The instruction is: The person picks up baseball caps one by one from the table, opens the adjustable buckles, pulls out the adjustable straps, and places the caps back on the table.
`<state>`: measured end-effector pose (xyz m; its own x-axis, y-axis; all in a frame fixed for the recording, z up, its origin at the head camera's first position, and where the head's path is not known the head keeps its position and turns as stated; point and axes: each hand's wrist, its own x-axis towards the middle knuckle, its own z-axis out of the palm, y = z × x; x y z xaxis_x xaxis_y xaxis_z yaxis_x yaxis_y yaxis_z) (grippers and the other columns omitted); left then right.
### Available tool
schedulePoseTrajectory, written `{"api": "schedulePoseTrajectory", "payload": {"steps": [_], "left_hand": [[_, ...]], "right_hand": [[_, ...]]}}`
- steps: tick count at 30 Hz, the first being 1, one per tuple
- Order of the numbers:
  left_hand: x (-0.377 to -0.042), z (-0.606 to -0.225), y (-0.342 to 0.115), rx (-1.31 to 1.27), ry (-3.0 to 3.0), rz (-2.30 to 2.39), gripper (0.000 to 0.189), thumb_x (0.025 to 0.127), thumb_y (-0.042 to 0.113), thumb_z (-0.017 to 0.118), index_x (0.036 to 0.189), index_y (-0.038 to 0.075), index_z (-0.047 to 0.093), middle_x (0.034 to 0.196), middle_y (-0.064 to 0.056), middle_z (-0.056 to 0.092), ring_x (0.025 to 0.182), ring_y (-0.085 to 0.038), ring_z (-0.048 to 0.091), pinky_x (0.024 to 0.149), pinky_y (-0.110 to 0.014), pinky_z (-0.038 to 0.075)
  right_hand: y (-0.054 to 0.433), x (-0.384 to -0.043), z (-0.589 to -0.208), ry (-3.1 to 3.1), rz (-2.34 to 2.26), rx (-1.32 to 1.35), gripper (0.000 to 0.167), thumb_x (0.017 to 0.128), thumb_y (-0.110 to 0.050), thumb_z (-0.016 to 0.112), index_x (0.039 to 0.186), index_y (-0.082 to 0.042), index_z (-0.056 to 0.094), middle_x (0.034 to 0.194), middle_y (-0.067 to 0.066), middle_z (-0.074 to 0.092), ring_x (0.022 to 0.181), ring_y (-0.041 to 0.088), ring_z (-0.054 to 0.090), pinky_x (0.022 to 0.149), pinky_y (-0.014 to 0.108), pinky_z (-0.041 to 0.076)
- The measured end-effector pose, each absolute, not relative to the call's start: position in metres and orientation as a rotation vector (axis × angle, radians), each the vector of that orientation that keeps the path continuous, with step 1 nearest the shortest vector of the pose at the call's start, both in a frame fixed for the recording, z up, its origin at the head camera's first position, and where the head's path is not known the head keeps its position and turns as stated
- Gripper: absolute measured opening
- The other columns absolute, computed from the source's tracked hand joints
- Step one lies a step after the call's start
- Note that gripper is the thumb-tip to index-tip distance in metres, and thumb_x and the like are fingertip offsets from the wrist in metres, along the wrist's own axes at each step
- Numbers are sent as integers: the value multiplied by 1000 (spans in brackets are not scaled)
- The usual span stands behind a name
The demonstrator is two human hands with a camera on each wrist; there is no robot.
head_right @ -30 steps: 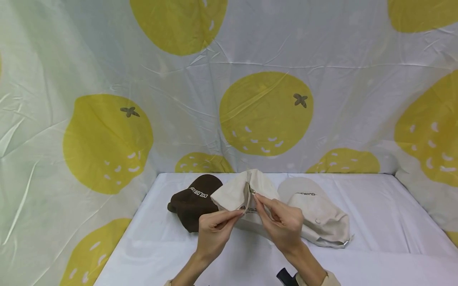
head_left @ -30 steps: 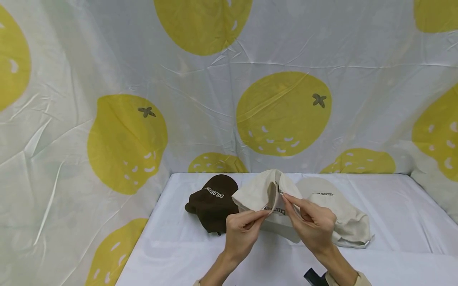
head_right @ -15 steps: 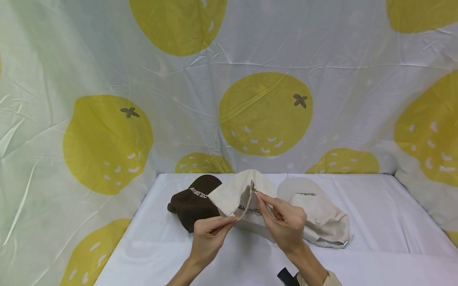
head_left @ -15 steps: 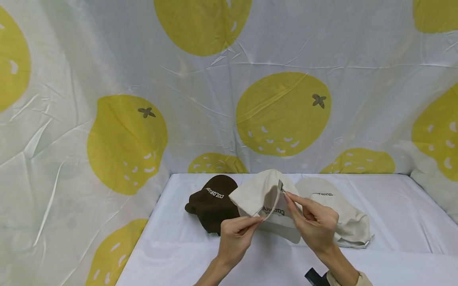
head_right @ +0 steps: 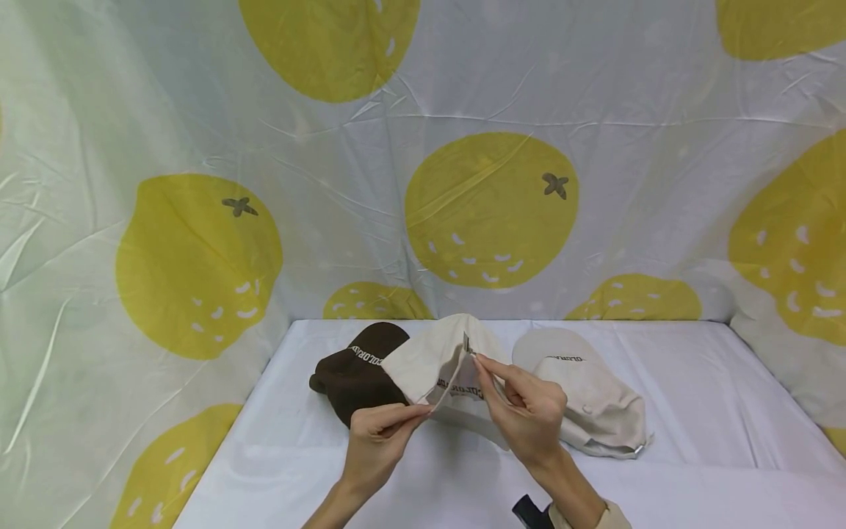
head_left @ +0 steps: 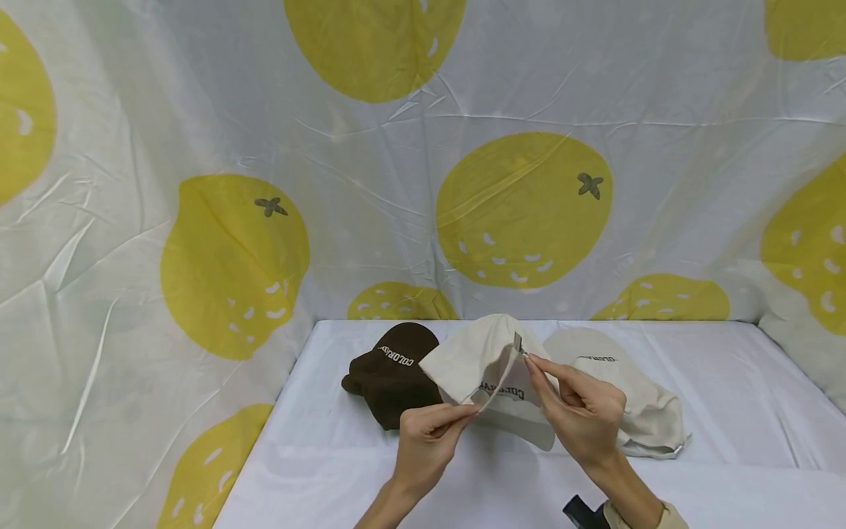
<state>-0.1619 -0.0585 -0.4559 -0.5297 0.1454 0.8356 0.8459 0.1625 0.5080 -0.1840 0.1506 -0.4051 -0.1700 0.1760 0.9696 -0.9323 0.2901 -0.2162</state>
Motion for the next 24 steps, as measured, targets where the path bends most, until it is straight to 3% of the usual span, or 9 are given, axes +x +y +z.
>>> {"api": "schedulePoseTrajectory", "payload": {"steps": [8,17,24], "left_hand": [[-159,-459,-63,-965,-1813,-1428,17,81,-15,78,94,-5,80,65,-6,71,50,-5,40,49,-8,36],[-157,-462,-72,-985,-1797,-1449,20,80,-17,77,95,-4,80,71,-9,74,51,-5,41,49,-10,37],[-157,-460,-77,-980,-1789,-1478,19,80,-15,78,96,-4,81,59,-2,64,52,-1,35,47,-10,34]], "right_hand": [[151,-184,-405,-1380,1159,756,13,85,0,80,81,12,78,50,-8,23,50,-1,15,51,7,12],[150,-184,-404,-1389,1174,763,10,83,3,81,81,13,78,49,-8,25,50,-1,17,50,7,13],[151,-183,-403,-1419,1225,762,5,77,10,82,81,12,78,50,-8,23,50,-1,17,48,7,13]]}}
